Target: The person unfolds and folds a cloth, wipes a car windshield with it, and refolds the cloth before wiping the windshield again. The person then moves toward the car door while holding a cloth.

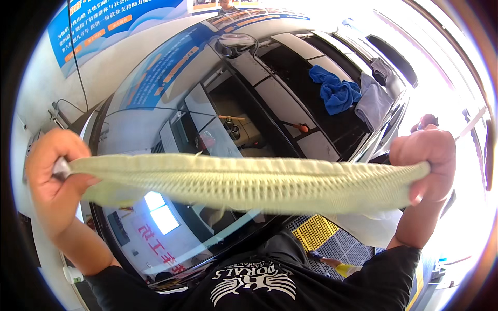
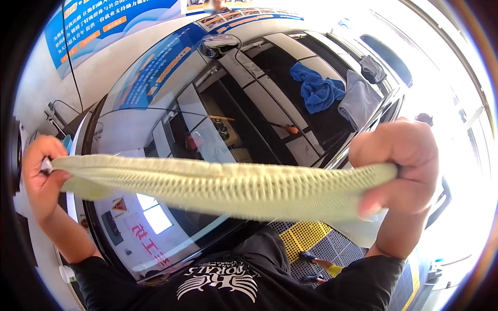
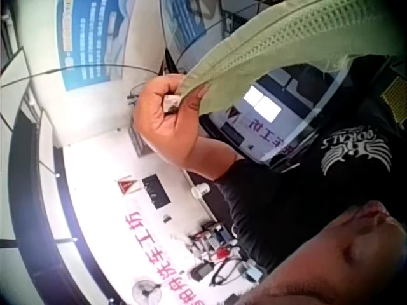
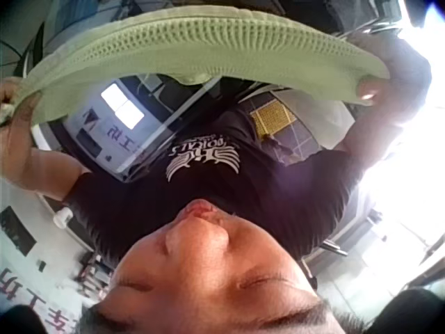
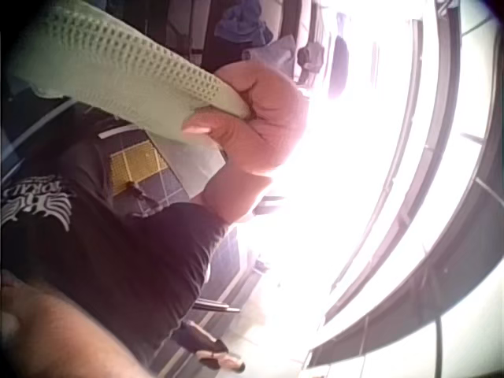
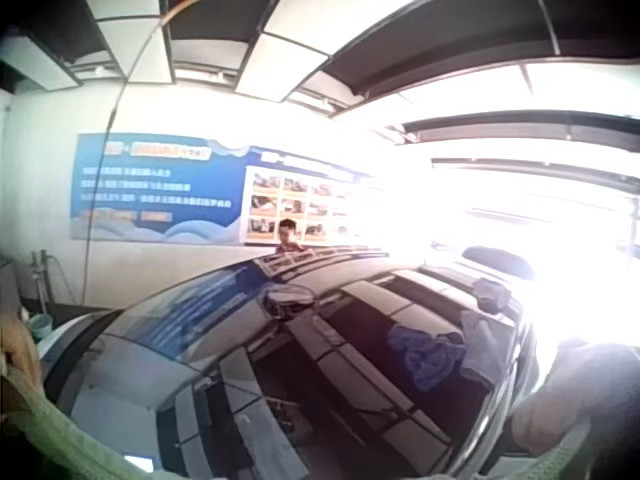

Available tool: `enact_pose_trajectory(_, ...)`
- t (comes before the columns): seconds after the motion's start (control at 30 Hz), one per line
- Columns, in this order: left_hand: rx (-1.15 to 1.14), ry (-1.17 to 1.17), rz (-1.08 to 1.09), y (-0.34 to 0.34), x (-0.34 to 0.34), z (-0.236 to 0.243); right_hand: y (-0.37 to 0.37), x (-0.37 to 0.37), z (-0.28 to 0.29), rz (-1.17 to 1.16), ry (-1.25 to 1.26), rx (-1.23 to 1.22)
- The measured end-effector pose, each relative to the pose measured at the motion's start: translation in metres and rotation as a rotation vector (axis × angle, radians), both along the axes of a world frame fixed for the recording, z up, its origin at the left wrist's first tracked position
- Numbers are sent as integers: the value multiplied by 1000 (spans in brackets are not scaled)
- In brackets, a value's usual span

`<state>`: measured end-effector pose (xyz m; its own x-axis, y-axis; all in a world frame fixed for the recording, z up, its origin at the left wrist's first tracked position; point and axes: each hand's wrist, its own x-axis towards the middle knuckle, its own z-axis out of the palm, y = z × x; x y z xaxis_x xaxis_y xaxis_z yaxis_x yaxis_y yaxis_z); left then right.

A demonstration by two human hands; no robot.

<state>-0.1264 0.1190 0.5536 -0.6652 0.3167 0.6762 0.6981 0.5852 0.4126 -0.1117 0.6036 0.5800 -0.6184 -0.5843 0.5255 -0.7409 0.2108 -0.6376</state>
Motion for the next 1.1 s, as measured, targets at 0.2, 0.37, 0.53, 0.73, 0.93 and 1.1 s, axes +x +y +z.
enact_pose_trajectory(0.2, -34, -65, 55, -4, -19, -7, -19, -22, 1, -238, -24, 238)
enact_pose_trajectory(0.37, -171, -335, 144, 18, -83, -41, -19, -82, -46, -424, -15, 468)
enact_pose_trajectory(0.53, -103, -570, 129, 6, -143, -137, -21, -123, -115, -500, 11, 686)
enact_pose_trajectory(0.73, -185, -380, 161, 2, -145, -217, -24, -110, -171, -461, 488, 723)
enact_pose_trajectory(0.93, -140, -252, 107, -8, -77, -275, -25, -40, -195, -265, 649, 616)
enact_pose_trajectory(1.1, -76, -298, 92, -7, -14, -301, -19, 8, -215, -253, 590, 563)
